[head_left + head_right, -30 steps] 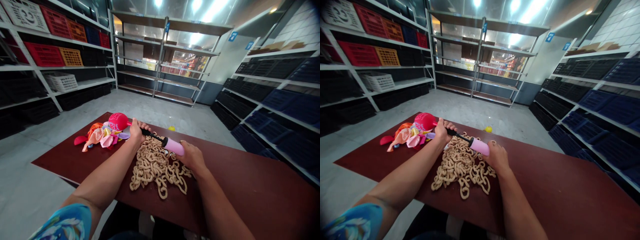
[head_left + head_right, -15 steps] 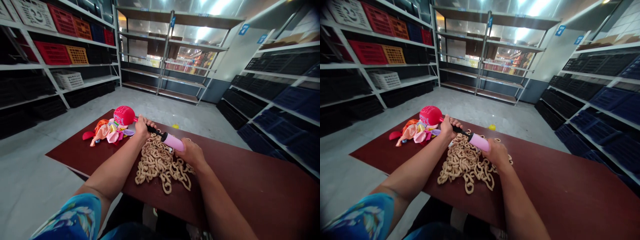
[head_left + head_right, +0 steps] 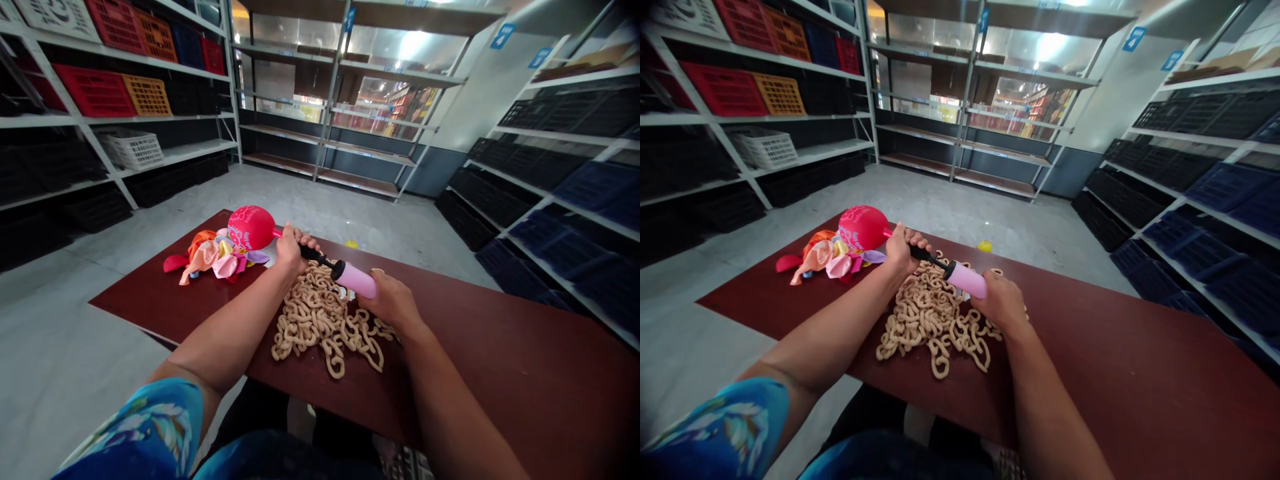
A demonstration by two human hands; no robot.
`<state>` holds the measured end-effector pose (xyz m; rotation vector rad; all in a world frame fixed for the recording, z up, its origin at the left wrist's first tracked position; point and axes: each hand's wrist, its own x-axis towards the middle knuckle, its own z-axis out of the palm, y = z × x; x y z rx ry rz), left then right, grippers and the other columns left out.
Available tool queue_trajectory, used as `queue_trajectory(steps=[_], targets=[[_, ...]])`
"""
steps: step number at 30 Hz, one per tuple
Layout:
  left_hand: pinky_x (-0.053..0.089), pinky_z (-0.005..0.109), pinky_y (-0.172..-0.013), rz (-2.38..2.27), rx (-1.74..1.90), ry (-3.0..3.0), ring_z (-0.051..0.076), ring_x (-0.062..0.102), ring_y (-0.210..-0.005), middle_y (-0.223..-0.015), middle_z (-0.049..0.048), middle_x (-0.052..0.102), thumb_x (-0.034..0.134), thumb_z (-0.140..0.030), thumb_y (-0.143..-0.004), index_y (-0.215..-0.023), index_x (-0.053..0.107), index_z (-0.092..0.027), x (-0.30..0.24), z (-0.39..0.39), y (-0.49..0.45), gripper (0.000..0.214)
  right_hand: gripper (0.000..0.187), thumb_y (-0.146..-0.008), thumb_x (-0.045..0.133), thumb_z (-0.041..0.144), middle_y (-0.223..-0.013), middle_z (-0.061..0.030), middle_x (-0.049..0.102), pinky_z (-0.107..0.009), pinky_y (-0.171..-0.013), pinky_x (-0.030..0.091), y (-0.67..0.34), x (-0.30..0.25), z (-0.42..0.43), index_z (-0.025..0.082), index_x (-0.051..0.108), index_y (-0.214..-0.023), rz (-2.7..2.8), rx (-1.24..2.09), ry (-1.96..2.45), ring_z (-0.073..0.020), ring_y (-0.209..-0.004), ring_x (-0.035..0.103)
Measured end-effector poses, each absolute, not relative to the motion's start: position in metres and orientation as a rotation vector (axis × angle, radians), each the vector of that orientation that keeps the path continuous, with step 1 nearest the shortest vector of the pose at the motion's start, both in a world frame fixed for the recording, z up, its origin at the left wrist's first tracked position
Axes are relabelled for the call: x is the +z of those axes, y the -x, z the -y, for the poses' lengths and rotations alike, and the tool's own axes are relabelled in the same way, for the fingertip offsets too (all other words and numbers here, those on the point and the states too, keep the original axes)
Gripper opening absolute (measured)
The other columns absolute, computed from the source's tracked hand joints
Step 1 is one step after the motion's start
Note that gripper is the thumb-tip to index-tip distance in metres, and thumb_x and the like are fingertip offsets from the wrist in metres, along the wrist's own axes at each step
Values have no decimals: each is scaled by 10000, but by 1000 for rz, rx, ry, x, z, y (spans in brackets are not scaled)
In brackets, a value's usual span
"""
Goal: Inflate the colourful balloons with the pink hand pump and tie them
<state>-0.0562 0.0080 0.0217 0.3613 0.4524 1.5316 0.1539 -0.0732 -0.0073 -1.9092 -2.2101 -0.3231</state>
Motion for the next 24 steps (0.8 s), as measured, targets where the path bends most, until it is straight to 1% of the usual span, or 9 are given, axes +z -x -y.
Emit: queue_trajectory(steps=[4, 9, 13, 16, 20, 24], targets=[[406, 267, -484, -434, 1472, -381, 92, 366, -395, -432, -36, 275, 370, -439, -839, -511, 221, -184, 20, 0, 44, 441, 330, -674, 553, 449, -789, -55, 606, -263, -540, 268, -143, -8, 73, 186, 516, -869, 2210, -366, 1902, -178, -662, 544], [402, 263, -467, -448, 1493, -375, 90, 362, -380, -432, -43, 275, 383, -440, -831, -516, 225, -183, 19, -4, 50, 436, 317, -692, 548, 453, -816, -45, 613, -254, -528, 261, -140, -8, 70, 201, 517, -882, 2217, -255, 1889, -165, -672, 542], [381, 245, -444, -491, 1569, -340, 89, 352, -367, -425, -47, 267, 371, -429, -834, -525, 226, -187, 26, -13, 70, 419, 301, -682, 566, 441, -850, -37, 618, -250, -539, 282, -149, -4, 68, 217, 534, -882, 2201, -189, 1925, -174, -719, 552], [371, 241, -434, -514, 1624, -311, 89, 339, -355, -419, -50, 255, 348, -420, -842, -529, 208, -189, 31, -18, 83, 413, 329, -658, 598, 402, -877, -32, 623, -254, -579, 319, -163, -1, 69, 232, 549, -935, 2197, -153, 1926, -188, -776, 562], [366, 229, -433, -505, 1652, -298, 84, 336, -356, -420, -52, 252, 355, -428, -840, -533, 203, -189, 30, -21, 88, 418, 452, -649, 617, 365, -934, -49, 625, -272, -646, 352, -177, -1, 71, 240, 523, -1073, 2176, -137, 1928, -204, -831, 564], [379, 231, -446, -481, 1619, -322, 82, 341, -366, -426, -50, 254, 374, -442, -834, -529, 208, -187, 26, -19, 81, 430, 482, -648, 609, 385, -923, -61, 616, -279, -642, 350, -172, -6, 72, 223, 506, -1090, 2192, -177, 1912, -207, -816, 563]])
